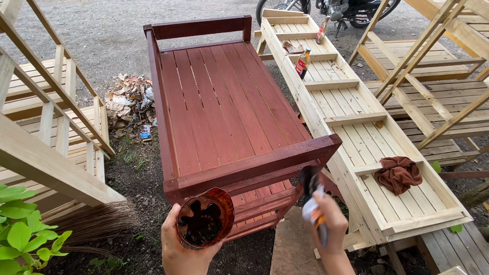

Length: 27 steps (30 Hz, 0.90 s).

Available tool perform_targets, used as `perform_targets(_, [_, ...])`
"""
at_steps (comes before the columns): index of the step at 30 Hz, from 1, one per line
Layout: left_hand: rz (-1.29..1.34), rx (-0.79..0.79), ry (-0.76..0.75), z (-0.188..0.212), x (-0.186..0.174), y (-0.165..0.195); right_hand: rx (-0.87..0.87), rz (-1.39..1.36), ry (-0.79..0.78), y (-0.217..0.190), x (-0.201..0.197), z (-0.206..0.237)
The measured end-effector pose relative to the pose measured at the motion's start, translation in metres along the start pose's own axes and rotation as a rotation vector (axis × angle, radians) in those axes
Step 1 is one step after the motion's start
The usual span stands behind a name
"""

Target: The person paints a red wooden bench outdoors, holding a paint can in one hand and a wide brush in the other. They brush stain onto the bench frame, rails and legs, moving around the bench to reach different sides and dipping the brush into the can as they work.

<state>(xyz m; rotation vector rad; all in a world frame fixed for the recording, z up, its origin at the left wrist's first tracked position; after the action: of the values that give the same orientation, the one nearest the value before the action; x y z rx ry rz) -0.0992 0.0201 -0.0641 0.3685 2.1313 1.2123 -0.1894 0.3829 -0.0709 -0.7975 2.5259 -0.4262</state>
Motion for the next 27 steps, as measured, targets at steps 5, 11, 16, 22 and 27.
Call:
perform_targets(5, [-0.002,0.017,0.002,-0.001,0.003,0.006,-0.592,0.043,-0.186,-0.025,0.002,0.012])
perform_targets(11, [-0.003,0.003,-0.026,0.002,0.013,0.011,-0.931,0.139,-0.420,0.009,0.031,-0.019])
perform_targets(16, [-0.001,0.026,-0.014,0.007,0.018,0.018,-0.795,0.130,-0.441,0.019,0.043,-0.049])
perform_targets(22, [-0.003,0.014,0.000,0.005,0.022,0.022,-0.122,-0.102,-0.313,0.048,0.048,-0.035])
perform_targets(27, [0.022,0.032,0.019,-0.002,0.025,0.032,-0.002,-0.252,-0.317,0.021,0.067,0.010])
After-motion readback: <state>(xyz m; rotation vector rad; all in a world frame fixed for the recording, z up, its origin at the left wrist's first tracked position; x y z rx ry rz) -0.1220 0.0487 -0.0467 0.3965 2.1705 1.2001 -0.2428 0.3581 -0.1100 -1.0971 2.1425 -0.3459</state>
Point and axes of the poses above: each hand's wrist, its own z-axis away from the middle knuckle, its own x-axis out of the palm, y = z × x, the point moved 10 cm from there along -z, towards the middle knuckle, and after that the axes turned 12 degrees about y, right-handed, at the moved point
